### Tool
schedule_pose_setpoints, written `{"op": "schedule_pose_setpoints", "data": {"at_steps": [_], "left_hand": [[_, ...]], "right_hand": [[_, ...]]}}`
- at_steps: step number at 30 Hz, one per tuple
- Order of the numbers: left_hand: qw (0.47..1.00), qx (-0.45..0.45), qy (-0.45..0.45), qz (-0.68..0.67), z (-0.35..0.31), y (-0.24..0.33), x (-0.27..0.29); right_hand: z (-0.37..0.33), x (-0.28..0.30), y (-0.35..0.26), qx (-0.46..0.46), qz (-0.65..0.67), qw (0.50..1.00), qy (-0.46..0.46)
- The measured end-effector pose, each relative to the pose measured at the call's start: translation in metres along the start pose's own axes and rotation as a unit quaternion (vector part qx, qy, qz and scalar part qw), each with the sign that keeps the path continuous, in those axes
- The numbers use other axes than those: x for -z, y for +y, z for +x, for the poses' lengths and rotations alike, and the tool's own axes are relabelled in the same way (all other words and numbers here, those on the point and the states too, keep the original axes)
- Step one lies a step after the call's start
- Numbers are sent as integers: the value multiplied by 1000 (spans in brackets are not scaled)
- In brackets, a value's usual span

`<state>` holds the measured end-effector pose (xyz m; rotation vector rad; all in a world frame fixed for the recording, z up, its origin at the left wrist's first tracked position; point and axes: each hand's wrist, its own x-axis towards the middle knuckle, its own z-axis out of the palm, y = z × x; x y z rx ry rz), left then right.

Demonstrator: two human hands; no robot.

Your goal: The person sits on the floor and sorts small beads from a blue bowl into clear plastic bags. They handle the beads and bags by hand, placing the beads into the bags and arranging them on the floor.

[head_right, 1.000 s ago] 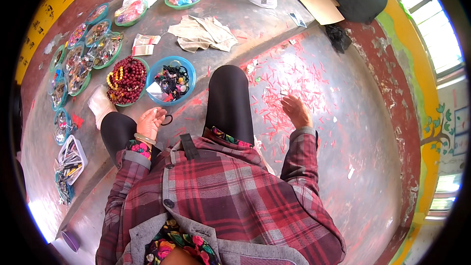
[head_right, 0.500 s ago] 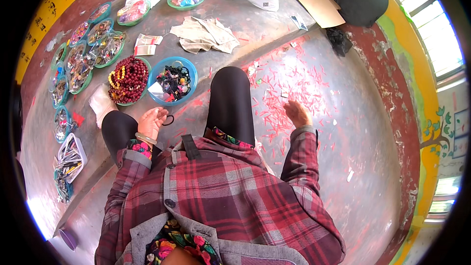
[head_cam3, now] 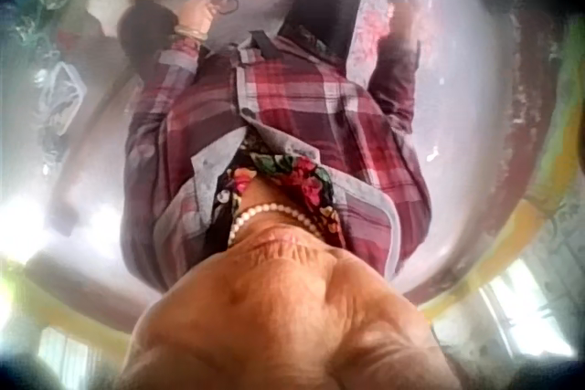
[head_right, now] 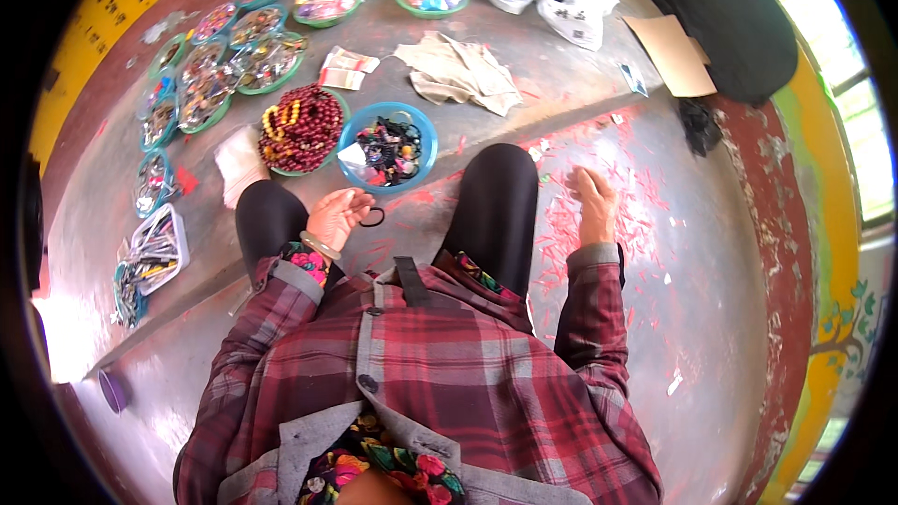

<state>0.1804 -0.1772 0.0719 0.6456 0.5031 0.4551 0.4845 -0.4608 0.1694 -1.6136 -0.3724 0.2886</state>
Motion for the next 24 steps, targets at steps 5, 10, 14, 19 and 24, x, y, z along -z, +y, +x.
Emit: {"op": "schedule_pose_setpoints", "data": {"at_steps": [5,10,14,19,24], "left_hand": [[999,-22,-6,-26,-8,9,-7],[998,-21,2,-60,-14,14,-9],[997,-22,5,-74,-14,11,-7],[997,-9,-1,-78,-10,7,-9],[999,16,-26,-40,-7,7,-9]], "right_hand": [[-21,-130,-49,-9,44,974,-222],[-49,-224,-1,-170,73,888,-421],[-55,-243,29,-115,6,888,-445],[-58,-242,42,-111,8,899,-423],[-57,-235,37,-132,38,903,-407]]}}
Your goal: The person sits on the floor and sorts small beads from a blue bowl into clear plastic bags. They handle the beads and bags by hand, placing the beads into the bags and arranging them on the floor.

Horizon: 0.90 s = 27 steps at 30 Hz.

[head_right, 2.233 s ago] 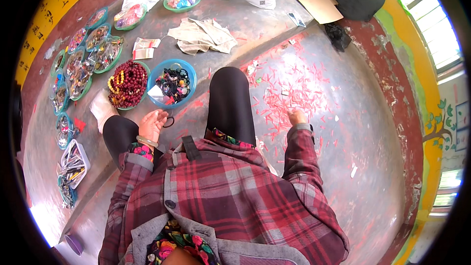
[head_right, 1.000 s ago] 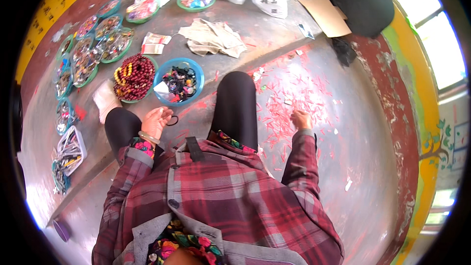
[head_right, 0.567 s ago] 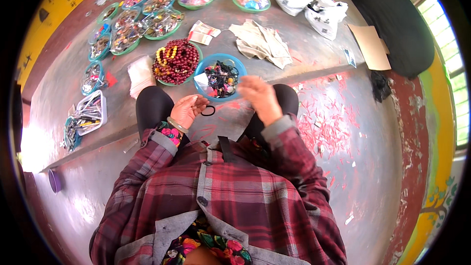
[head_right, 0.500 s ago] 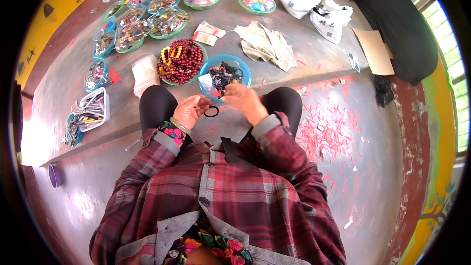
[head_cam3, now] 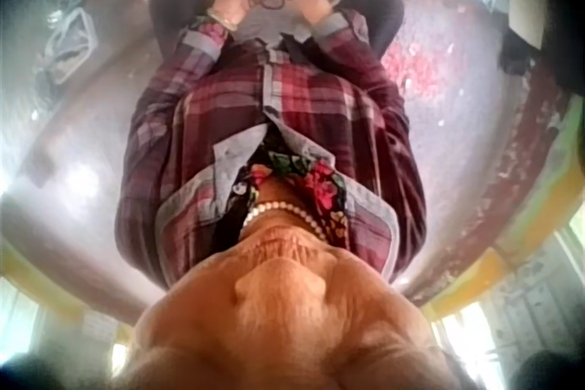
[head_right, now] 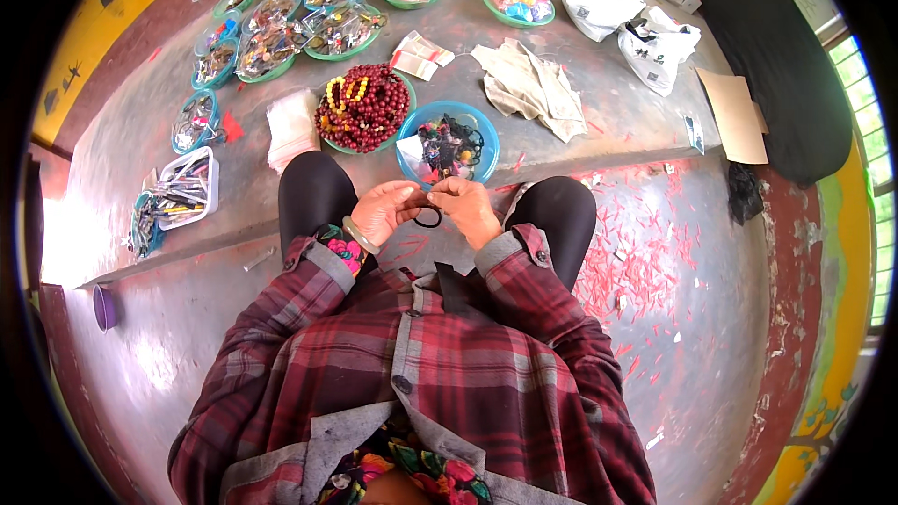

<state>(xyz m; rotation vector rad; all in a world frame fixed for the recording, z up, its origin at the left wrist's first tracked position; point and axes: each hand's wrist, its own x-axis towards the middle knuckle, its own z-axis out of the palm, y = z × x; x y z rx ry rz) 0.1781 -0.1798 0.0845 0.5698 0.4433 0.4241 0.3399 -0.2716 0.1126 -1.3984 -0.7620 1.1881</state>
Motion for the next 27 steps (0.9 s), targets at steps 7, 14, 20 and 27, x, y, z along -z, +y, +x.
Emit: {"op": "schedule_pose_setpoints", "data": {"at_steps": [7,14,20,27], "left_hand": [[997,13,17,75,0,-3,1],[996,19,-1,85,-5,0,-6],[997,30,-23,68,-4,2,-3],[999,26,-30,28,-4,-1,2]], "right_hand": [[-1,0,-2,-26,-13,999,-20],[-6,-4,-12,-36,3,999,-34],[-6,-5,-11,-28,-3,1000,-8],[-6,-5,-10,-13,-19,1000,-13]]}}
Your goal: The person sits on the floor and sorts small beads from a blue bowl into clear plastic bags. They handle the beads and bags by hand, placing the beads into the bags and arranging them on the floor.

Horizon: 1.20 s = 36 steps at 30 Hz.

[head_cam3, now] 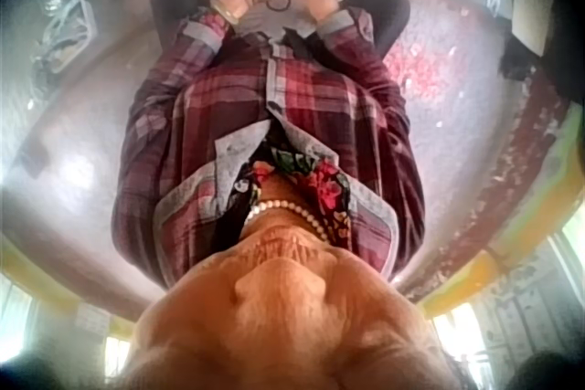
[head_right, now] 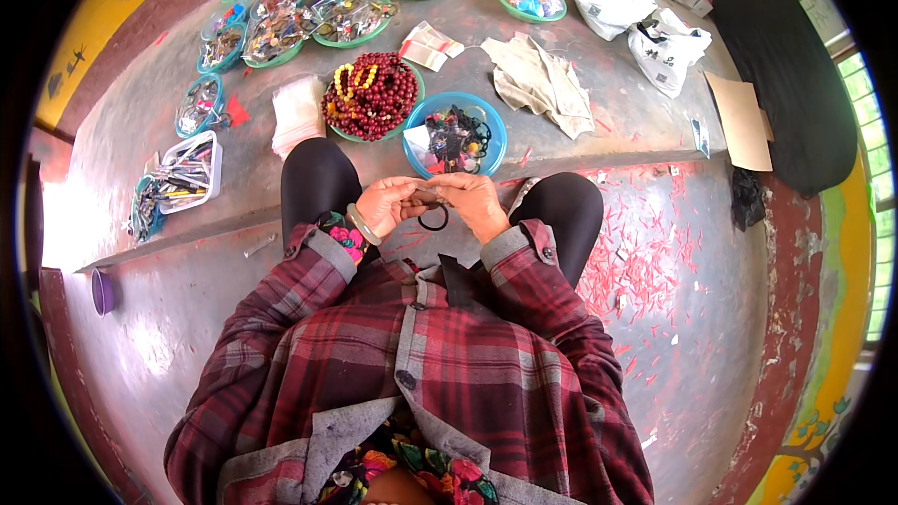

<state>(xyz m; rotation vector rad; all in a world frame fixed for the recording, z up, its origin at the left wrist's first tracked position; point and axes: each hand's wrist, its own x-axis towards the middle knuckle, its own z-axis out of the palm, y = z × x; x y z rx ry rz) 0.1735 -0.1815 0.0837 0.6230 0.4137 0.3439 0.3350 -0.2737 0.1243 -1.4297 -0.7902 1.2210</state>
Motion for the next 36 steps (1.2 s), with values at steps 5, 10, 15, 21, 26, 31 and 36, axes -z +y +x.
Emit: {"op": "schedule_pose_setpoints", "data": {"at_steps": [5,10,15,21,26,31,36], "left_hand": [[998,3,-51,-34,-1,6,0],[999,28,-19,-25,-1,7,-2],[998,33,18,59,1,2,-4],[996,2,76,51,3,-1,0],[993,-34,105,47,5,-2,1],[983,-67,120,124,3,-2,-5],[967,-81,109,217,2,-2,-11]], "right_hand": [[0,1,1,10,3,1000,-9],[-1,0,-1,12,3,1000,-13],[0,0,0,10,-7,999,-35],[3,4,5,8,-11,1000,-10],[-2,4,-2,-6,26,1000,-2],[-1,0,0,-16,19,1000,4],[8,3,17,-20,2,1000,-4]]}}
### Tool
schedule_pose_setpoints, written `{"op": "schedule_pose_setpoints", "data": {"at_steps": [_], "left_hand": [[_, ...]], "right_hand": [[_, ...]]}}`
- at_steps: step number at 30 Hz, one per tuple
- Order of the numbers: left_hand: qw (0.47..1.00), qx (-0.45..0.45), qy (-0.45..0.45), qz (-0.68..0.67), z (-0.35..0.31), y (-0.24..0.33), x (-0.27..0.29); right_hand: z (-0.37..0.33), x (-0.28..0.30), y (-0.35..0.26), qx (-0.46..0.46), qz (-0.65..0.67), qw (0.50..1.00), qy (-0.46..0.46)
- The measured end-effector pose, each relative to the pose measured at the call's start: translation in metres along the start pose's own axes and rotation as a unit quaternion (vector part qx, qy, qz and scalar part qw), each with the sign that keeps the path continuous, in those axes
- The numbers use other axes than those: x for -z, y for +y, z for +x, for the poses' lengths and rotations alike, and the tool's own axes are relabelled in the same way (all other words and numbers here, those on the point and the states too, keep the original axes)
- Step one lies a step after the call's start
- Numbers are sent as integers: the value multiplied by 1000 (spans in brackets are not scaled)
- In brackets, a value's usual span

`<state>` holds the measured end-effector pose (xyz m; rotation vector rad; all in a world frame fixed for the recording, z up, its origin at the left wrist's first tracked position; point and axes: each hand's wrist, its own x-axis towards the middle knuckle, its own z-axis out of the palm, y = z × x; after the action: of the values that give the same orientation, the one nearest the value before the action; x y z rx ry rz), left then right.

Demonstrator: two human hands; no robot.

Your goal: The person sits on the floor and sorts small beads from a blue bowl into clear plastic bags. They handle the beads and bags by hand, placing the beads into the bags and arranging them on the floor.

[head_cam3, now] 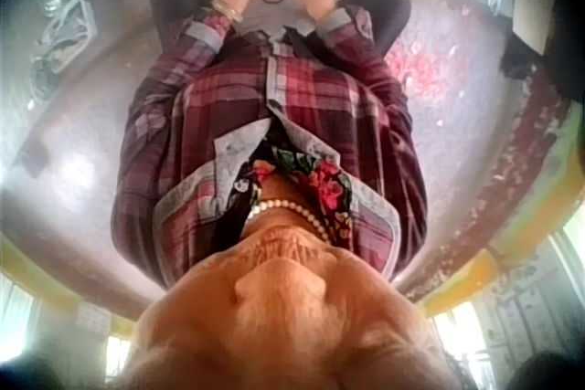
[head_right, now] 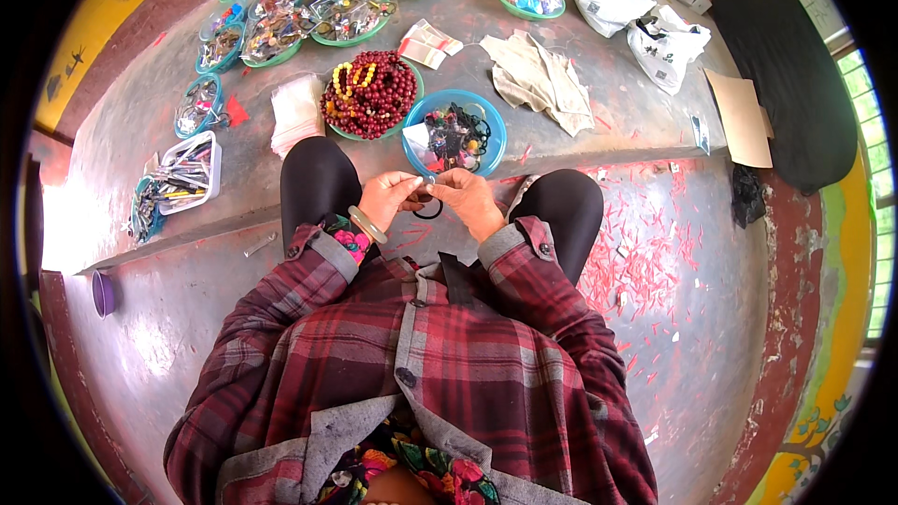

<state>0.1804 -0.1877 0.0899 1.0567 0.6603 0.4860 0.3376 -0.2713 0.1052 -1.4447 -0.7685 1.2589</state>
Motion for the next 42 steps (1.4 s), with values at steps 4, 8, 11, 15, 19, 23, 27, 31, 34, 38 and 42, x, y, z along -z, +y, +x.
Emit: {"op": "schedule_pose_setpoints", "data": {"at_steps": [4,8,11,15,19,23,27,31,34,38,42], "left_hand": [[1000,-2,-7,9,0,0,0],[1000,13,-7,-15,-1,3,-1],[999,25,-6,-33,0,1,1],[998,29,-11,-61,-1,2,0],[997,27,-16,-65,-2,5,0],[997,21,-12,-77,-3,6,-1],[998,-1,-11,-60,-2,4,0],[997,-36,-52,36,-4,2,-2],[994,-50,-72,65,-7,2,-5],[994,-55,-68,61,-5,0,-3],[997,-39,-58,44,-4,2,-1]], "right_hand": [[2,1,5,7,5,1000,6],[0,0,2,11,24,1000,2],[-3,-3,-4,14,45,999,15],[-4,-4,-9,12,53,998,44],[-5,-5,-11,29,49,997,43],[-6,-5,-12,45,44,997,35],[-7,-7,-18,52,50,996,43],[1,-4,1,53,-18,998,28],[3,1,7,46,-46,998,-6],[2,1,4,37,-49,998,13],[-1,2,-7,42,-48,998,22]]}}
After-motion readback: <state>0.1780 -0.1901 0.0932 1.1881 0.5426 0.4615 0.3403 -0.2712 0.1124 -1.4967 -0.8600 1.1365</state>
